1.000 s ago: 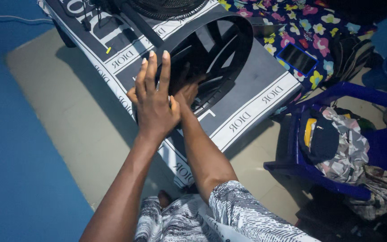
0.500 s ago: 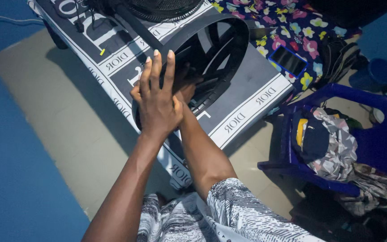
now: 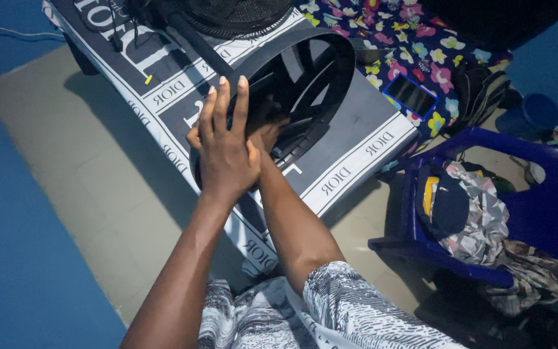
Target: The person assembles an electric fan by hand on a table. They attach the central hub to the fan blade assembly, connect the motor housing to the stand, and then place the front grille over the blades.
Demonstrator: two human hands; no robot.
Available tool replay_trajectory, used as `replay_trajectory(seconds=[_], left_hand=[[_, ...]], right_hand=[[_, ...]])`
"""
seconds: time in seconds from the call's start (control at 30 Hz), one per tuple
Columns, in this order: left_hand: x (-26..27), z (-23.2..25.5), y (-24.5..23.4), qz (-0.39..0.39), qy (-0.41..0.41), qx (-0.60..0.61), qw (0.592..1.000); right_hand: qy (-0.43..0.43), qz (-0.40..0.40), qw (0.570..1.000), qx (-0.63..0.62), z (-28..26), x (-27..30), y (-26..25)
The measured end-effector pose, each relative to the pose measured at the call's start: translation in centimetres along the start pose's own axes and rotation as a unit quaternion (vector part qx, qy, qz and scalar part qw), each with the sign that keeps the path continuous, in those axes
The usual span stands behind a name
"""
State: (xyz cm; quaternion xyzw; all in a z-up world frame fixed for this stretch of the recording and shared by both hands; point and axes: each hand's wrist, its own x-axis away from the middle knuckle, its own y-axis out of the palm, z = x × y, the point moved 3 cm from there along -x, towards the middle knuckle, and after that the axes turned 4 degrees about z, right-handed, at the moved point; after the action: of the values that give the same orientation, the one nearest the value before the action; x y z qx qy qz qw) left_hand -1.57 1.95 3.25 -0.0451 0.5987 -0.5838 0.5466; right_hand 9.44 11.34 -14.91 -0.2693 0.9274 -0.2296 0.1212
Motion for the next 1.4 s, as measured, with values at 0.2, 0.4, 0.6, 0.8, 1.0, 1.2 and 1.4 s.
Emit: replay_trajectory(seconds=[0.2, 0.4, 0.6, 0.8, 1.0, 1.2, 1.4], left_hand=[[0.5, 0.0, -0.3, 0.011, -0.011, -0.002, 1.000], [0.8, -0.3, -0.5, 0.000, -0.019, 0.007, 1.000], [0.9, -0.1, -0.8, 0.002, -0.029, 0.014, 0.999], [1.0, -0.4, -1.4, 0.028, -0.051, 0.077, 0.995], [2.7, -2.0, -1.1, 0.058, -0.165, 0.104, 0.979], [4.2, -2.9, 0.0, 0.041, -0.233, 0.137, 0.962], [4.5, -2.5, 0.2, 0.093, -0.205, 0.129, 0.966]], right_hand=[[0.160, -0.035, 0.981, -0.107, 0.2, -0.1, -2.2], [0.036, -0.043, 0.992, -0.115, 0.6, 1.3, -5.0], [-0.141, -0.043, 0.978, -0.147, 0.6, 2.6, -6.4], [-0.074, -0.120, 0.962, -0.235, 1.3, 0.9, -7.2], [-0.091, -0.106, 0.973, -0.182, 2.6, -1.4, -9.5], [-0.196, -0.132, 0.962, -0.138, 1.2, -1.8, -9.8], [-0.292, -0.101, 0.950, -0.038, -1.4, -0.9, -9.1]])
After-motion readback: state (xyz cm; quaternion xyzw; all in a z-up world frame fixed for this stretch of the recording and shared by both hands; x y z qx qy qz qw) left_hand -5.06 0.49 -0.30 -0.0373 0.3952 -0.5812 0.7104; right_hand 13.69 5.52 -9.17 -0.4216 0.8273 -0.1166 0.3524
